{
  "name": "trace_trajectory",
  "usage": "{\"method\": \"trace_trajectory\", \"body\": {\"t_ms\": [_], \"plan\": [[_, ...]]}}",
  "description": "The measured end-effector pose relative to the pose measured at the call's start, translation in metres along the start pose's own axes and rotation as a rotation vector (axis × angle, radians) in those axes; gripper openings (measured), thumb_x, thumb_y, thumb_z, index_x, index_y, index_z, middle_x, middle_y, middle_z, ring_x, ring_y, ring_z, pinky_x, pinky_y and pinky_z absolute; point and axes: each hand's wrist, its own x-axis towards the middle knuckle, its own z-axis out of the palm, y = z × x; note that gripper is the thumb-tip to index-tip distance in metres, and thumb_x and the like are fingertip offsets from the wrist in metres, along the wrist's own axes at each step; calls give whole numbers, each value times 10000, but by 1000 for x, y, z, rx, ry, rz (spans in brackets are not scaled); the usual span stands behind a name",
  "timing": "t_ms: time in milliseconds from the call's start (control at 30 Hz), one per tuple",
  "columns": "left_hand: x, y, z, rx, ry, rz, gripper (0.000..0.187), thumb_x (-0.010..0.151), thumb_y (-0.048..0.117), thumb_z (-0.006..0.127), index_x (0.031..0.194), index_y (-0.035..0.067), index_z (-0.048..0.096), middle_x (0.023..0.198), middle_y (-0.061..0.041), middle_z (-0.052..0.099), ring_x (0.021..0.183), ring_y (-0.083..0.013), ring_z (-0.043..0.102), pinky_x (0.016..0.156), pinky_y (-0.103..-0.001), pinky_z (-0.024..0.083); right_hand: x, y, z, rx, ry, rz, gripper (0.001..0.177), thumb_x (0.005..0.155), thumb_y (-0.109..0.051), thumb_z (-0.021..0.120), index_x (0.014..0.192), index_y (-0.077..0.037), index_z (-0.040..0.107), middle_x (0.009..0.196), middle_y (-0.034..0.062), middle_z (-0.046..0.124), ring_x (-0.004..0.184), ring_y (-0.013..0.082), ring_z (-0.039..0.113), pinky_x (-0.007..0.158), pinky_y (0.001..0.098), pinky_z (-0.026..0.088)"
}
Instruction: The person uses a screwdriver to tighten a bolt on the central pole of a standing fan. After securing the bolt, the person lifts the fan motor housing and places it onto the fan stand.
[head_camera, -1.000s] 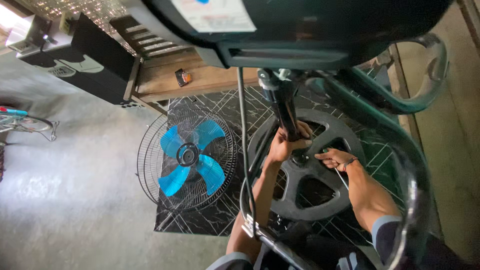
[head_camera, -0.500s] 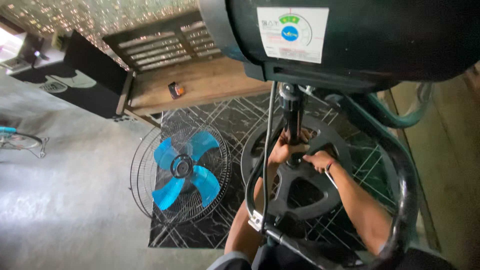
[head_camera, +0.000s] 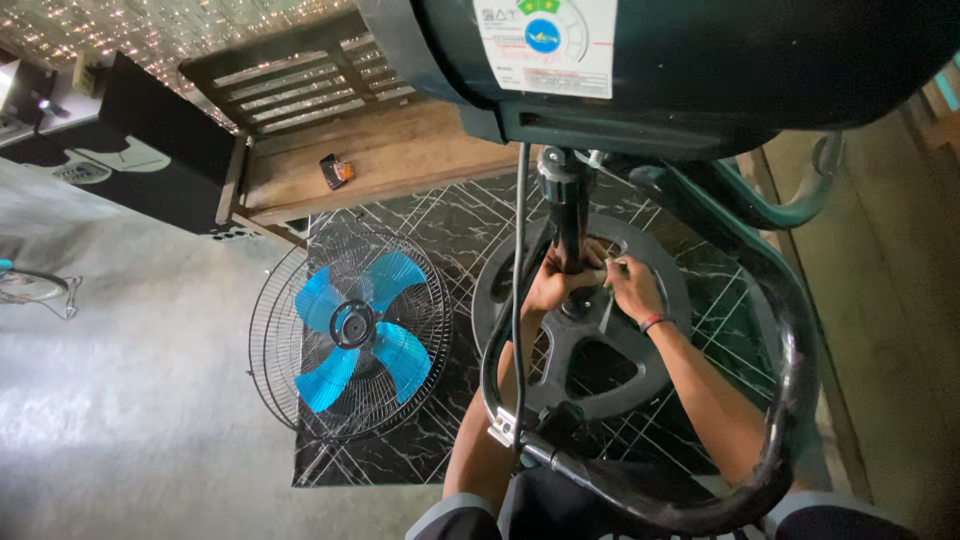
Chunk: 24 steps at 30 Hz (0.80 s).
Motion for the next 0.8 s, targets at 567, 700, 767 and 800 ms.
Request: {"method": "trace_trajectory", "body": {"t_ms": [567, 700, 767, 800], "plan": [[0, -8, 1, -90, -30, 23, 268, 777, -79, 791, 953, 51, 636, 1063, -49, 672, 1023, -173, 640, 897, -332, 519, -28, -54, -26, -9, 9, -77, 368, 1023, -417, 603, 1117, -63, 640, 728, 116, 717, 631, 182, 723, 590, 353, 553], [0, -4, 2, -41, -28, 14, 205, 796, -68, 795, 932, 31, 677, 1065, -56, 682, 1001, -175, 640, 876, -330, 512, -27, -51, -25, 1, -12, -124, 344, 1016, -387, 602, 1115, -59, 634, 753, 106, 720, 647, 198, 740, 591, 364, 566], [1, -2, 2, -25, -46, 19, 193, 775, -59, 787, 922, 23, 694, 1071, -62, 695, 1003, -178, 648, 877, -329, 514, -28, -51, -26, -6, -21, -141, 328, 1005, -362, 599, 1121, -58, 633, 771, 105, 726, 661, 202, 750, 593, 364, 574], [1, -1, 2, -7, -39, 1, 196, 777, -54, 795, 925, 21, 690, 1053, -63, 692, 981, -177, 639, 863, -331, 511, -27, -51, -27, -16, -20, -134, 317, 997, -345, 598, 1127, -58, 635, 773, 109, 730, 670, 205, 755, 595, 365, 577]]}}
